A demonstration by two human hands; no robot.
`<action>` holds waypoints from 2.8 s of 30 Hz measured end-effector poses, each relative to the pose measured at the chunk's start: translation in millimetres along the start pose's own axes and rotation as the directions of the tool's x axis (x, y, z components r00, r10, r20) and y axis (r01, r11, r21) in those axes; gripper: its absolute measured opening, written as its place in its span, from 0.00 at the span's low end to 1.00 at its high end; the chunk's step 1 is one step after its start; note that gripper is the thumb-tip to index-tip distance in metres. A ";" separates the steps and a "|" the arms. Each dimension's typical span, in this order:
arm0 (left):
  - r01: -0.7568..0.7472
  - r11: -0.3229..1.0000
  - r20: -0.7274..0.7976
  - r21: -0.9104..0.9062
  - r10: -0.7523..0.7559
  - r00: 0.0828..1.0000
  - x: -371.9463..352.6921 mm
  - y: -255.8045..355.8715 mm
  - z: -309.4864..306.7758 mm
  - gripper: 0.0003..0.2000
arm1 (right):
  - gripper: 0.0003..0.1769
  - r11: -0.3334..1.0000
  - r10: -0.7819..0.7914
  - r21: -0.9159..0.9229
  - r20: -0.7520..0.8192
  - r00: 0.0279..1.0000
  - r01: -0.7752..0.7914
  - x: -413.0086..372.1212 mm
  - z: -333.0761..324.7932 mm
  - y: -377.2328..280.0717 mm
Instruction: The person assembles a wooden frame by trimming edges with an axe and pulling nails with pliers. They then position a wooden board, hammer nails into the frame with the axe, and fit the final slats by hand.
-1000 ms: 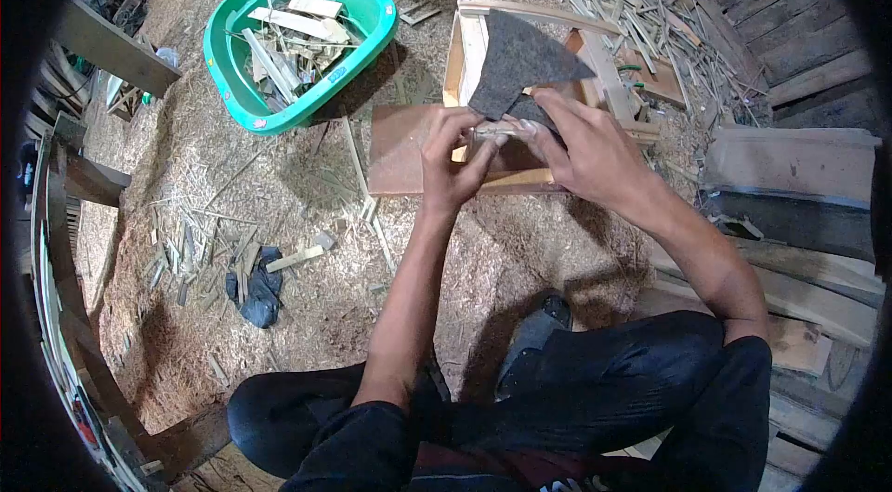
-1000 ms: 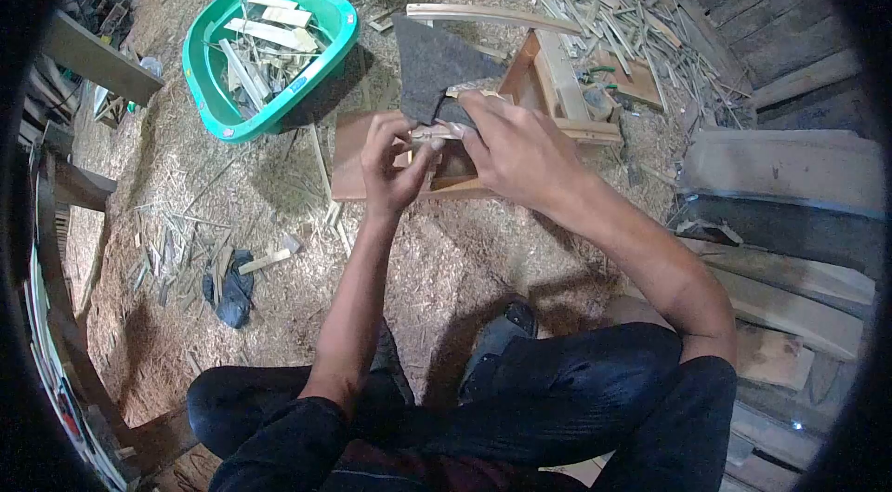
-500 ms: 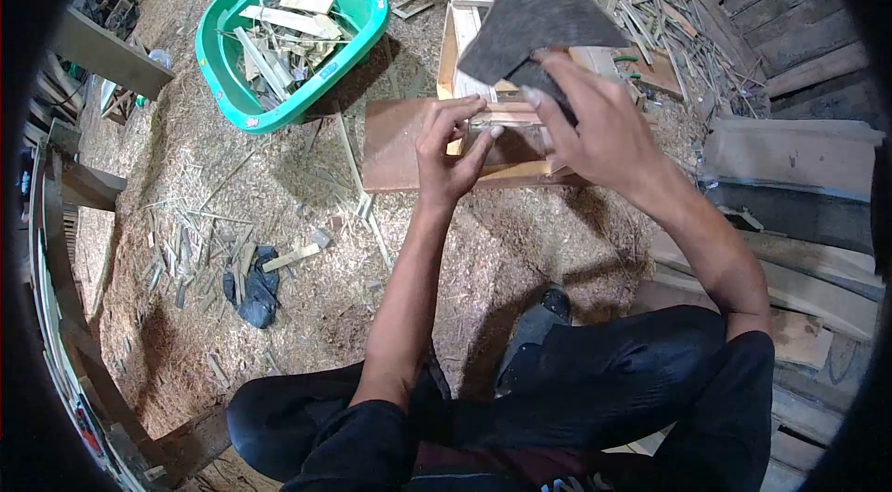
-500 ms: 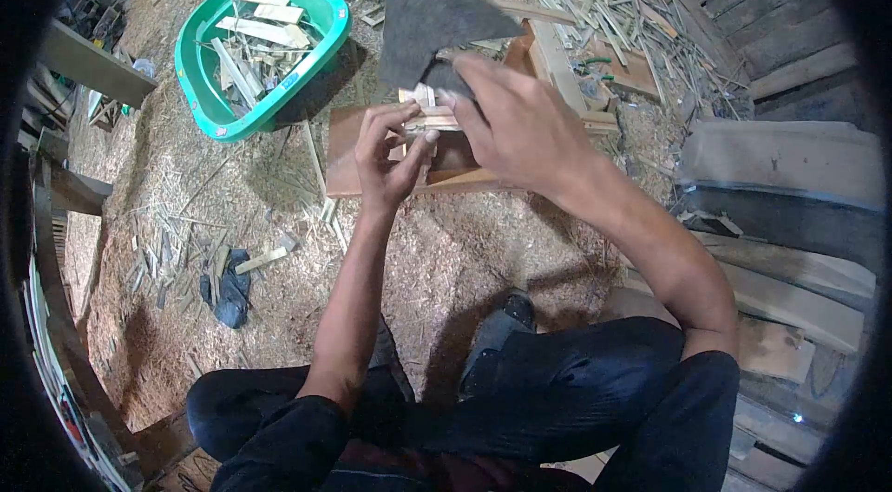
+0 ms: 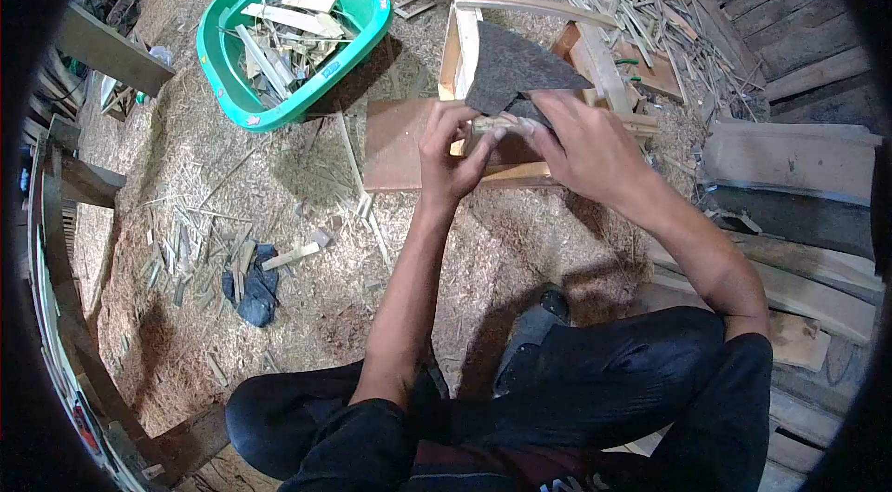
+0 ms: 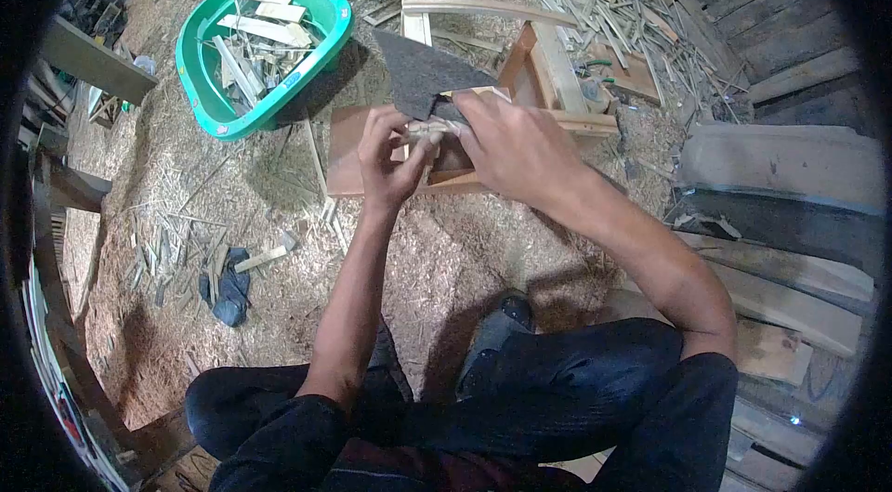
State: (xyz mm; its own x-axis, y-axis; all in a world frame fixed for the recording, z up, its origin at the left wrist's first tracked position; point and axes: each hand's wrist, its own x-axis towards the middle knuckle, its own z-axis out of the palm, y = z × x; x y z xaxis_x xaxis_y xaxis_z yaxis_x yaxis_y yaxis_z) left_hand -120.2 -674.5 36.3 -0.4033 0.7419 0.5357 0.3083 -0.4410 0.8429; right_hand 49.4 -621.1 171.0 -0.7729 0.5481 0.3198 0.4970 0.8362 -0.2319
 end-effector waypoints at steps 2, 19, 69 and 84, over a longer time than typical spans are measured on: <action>-0.010 0.999 0.012 0.043 0.009 1.000 -0.9 -2.1 -2.0 0.18 | 0.18 1.000 0.026 0.011 0.021 0.999 -0.026 -0.7 1.7 0.3; 0.001 0.999 -0.002 0.038 0.000 1.000 0.1 2.1 -0.1 0.16 | 0.16 0.999 0.047 0.001 0.035 0.998 -0.047 0.8 -6.3 -13.5; -0.075 0.993 0.003 0.092 0.075 0.997 -1.6 -3.9 3.6 0.18 | 0.19 0.963 0.148 0.227 -0.008 0.989 -0.143 4.4 -9.5 -10.0; 0.206 0.972 0.023 -0.111 -0.205 0.978 2.2 2.7 7.5 0.30 | 0.18 0.579 0.502 0.615 0.249 0.828 -0.536 -9.7 15.1 14.7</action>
State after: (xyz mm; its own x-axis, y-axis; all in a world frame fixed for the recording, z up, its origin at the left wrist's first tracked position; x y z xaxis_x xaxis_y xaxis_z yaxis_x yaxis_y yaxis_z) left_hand -113.8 -670.3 39.5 -0.4384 0.8278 0.3500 0.1212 -0.3314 0.9357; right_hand 58.2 -614.4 150.6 -0.4887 0.8687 -0.0805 0.4592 0.1778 -0.8703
